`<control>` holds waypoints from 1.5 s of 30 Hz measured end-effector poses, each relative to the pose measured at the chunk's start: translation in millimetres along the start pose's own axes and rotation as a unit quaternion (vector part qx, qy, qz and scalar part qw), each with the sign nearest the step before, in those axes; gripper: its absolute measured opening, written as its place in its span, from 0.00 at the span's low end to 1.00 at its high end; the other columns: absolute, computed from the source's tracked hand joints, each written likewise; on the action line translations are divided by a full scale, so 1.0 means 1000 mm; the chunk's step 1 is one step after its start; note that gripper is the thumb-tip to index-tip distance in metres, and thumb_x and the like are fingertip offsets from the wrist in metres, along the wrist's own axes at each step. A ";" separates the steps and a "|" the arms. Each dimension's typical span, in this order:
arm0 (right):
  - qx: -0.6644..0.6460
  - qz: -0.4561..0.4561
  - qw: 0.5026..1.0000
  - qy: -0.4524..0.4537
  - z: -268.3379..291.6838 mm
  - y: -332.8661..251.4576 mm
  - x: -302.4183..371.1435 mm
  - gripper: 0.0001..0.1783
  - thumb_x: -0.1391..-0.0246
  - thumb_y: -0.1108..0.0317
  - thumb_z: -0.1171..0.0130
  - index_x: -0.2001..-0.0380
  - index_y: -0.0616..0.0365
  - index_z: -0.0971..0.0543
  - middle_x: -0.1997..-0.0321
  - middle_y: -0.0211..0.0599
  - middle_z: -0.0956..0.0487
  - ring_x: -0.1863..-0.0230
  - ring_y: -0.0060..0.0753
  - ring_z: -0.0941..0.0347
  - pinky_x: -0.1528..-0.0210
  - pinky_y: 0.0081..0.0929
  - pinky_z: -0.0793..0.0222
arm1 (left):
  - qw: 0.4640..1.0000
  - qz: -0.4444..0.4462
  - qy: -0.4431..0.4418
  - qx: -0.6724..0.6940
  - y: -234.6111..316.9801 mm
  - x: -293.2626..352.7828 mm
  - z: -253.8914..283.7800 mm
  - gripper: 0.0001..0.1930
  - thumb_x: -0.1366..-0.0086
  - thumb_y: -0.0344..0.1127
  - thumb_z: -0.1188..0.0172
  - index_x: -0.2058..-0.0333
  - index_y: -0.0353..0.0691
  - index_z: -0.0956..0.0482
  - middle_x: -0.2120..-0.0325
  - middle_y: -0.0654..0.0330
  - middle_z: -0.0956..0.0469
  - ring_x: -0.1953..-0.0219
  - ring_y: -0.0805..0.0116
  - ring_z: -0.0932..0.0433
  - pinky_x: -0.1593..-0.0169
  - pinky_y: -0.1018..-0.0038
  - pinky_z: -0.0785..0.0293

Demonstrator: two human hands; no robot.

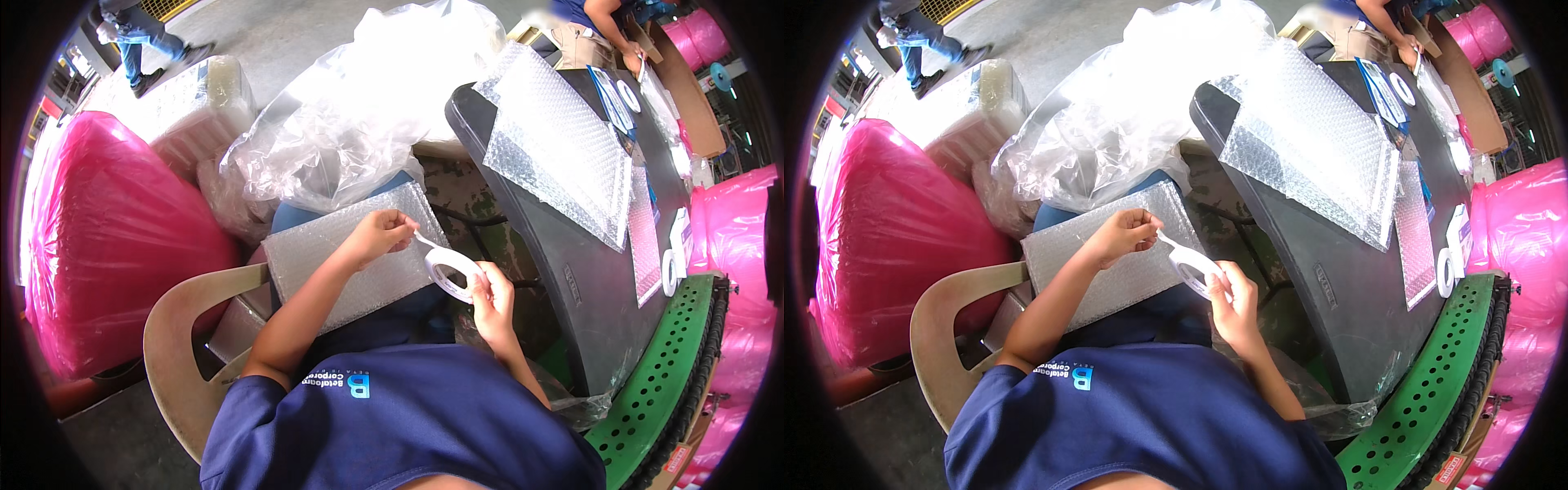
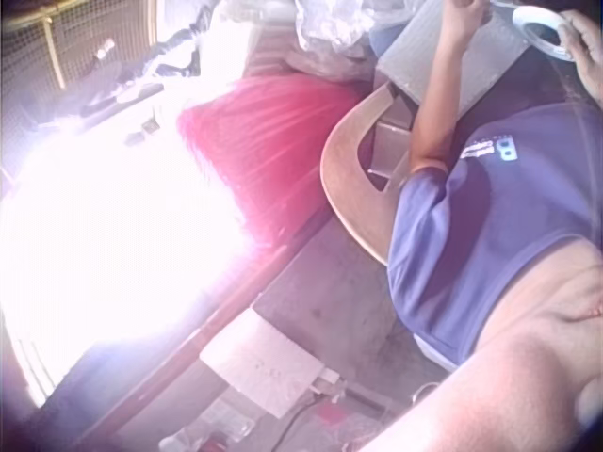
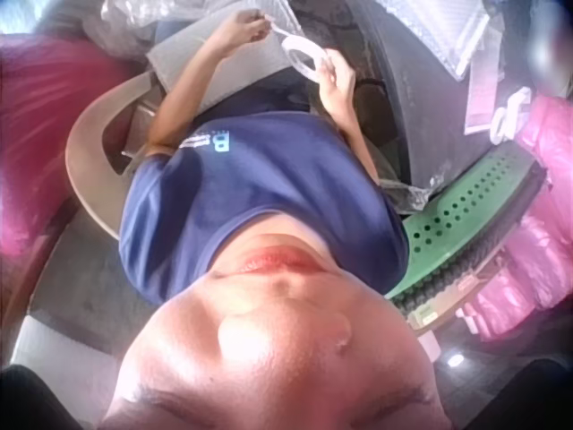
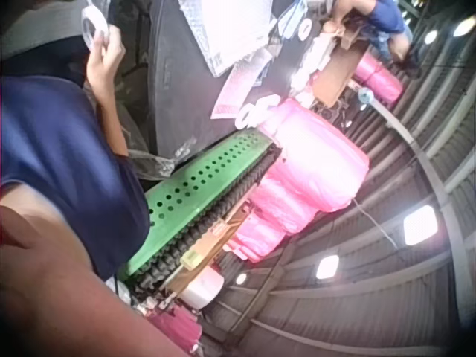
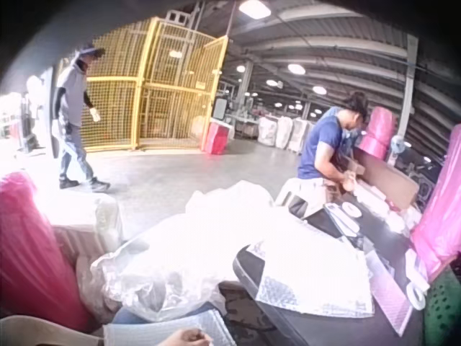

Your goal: The person wraps rectangular items in bubble wrap and secures them with clear packing tape. They repeatedly pull tape from a roll, apply it to the edges of the bubble wrap, and tear it off by hand. The wrapped packages are placed on a table or stacked nearby.

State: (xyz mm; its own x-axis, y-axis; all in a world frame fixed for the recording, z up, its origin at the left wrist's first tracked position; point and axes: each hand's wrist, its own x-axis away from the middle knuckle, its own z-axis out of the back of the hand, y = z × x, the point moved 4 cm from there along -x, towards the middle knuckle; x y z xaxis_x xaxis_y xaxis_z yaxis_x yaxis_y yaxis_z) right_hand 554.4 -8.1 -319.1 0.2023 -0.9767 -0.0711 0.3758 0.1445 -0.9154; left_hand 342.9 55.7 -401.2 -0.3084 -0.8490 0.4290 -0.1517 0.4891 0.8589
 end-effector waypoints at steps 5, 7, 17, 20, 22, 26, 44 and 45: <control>-0.002 -0.009 1.000 -0.007 -0.006 -0.005 -0.002 0.10 0.40 0.67 0.45 0.65 0.66 0.26 0.81 0.27 0.34 0.79 0.14 0.43 0.78 0.18 0.47 | 0.999 0.000 0.035 0.024 -0.003 0.002 0.000 0.10 0.31 0.36 0.47 0.61 0.34 0.23 0.69 0.64 0.26 0.67 0.78 0.27 0.57 0.81 0.26; 0.007 -0.013 1.000 -0.005 -0.005 -0.003 -0.001 0.10 0.40 0.68 0.45 0.65 0.66 0.26 0.81 0.28 0.33 0.79 0.14 0.42 0.77 0.18 0.46 | 0.996 0.020 0.033 0.075 0.000 0.006 0.000 0.08 0.33 0.33 0.45 0.62 0.34 0.22 0.69 0.64 0.25 0.68 0.78 0.27 0.58 0.81 0.25; 0.041 0.026 0.999 0.008 -0.008 -0.018 -0.002 0.11 0.40 0.70 0.46 0.58 0.66 0.25 0.74 0.35 0.23 0.76 0.16 0.33 0.74 0.20 0.36 | 0.925 -0.251 0.129 -0.254 0.027 -0.003 0.000 0.08 0.40 0.26 0.38 0.63 0.30 0.25 0.71 0.59 0.22 0.68 0.72 0.23 0.62 0.75 0.24; 0.071 0.002 0.997 0.008 -0.004 -0.019 0.000 0.12 0.41 0.71 0.46 0.54 0.64 0.25 0.72 0.39 0.21 0.77 0.20 0.30 0.74 0.21 0.34 | 0.908 -0.274 0.187 -0.255 0.040 -0.029 0.008 0.11 0.42 0.24 0.38 0.62 0.31 0.29 0.72 0.56 0.22 0.68 0.67 0.22 0.63 0.72 0.24; 0.117 0.020 0.993 -0.013 -0.001 -0.012 0.001 0.13 0.42 0.72 0.45 0.54 0.62 0.25 0.73 0.41 0.22 0.78 0.26 0.28 0.74 0.23 0.33 | 0.890 -0.298 0.209 -0.273 0.034 -0.053 0.017 0.12 0.41 0.24 0.39 0.61 0.33 0.32 0.72 0.55 0.23 0.67 0.64 0.22 0.63 0.71 0.24; 0.213 -0.021 0.976 -0.049 0.003 -0.007 0.003 0.15 0.44 0.72 0.45 0.53 0.57 0.23 0.77 0.43 0.24 0.79 0.39 0.27 0.75 0.31 0.31 | 0.876 -0.303 0.208 -0.313 0.018 -0.083 0.030 0.14 0.41 0.23 0.40 0.59 0.34 0.34 0.71 0.54 0.23 0.67 0.61 0.22 0.62 0.69 0.25; 0.327 -0.109 0.929 -0.134 0.004 0.001 0.004 0.19 0.43 0.62 0.48 0.49 0.52 0.23 0.77 0.47 0.24 0.75 0.50 0.24 0.72 0.42 0.27 | 0.869 -0.305 0.197 -0.335 -0.001 -0.090 0.025 0.13 0.39 0.25 0.41 0.58 0.33 0.35 0.71 0.53 0.24 0.67 0.61 0.23 0.61 0.69 0.26; 0.329 -0.109 0.928 -0.132 0.004 0.001 0.004 0.19 0.43 0.62 0.48 0.49 0.52 0.23 0.77 0.48 0.24 0.75 0.50 0.24 0.72 0.42 0.27 | 0.867 -0.307 0.198 -0.338 -0.001 -0.089 0.025 0.14 0.39 0.25 0.41 0.58 0.33 0.34 0.71 0.53 0.24 0.67 0.61 0.23 0.61 0.69 0.26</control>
State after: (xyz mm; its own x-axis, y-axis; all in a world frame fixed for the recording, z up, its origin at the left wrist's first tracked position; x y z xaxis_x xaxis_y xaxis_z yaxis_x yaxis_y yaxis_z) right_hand 559.5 -11.2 -318.6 0.2386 -0.9335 0.2677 0.8880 0.0982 -0.4492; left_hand 347.3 136.2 -447.2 0.0032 -0.9754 -0.2206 0.4543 -0.1951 0.8692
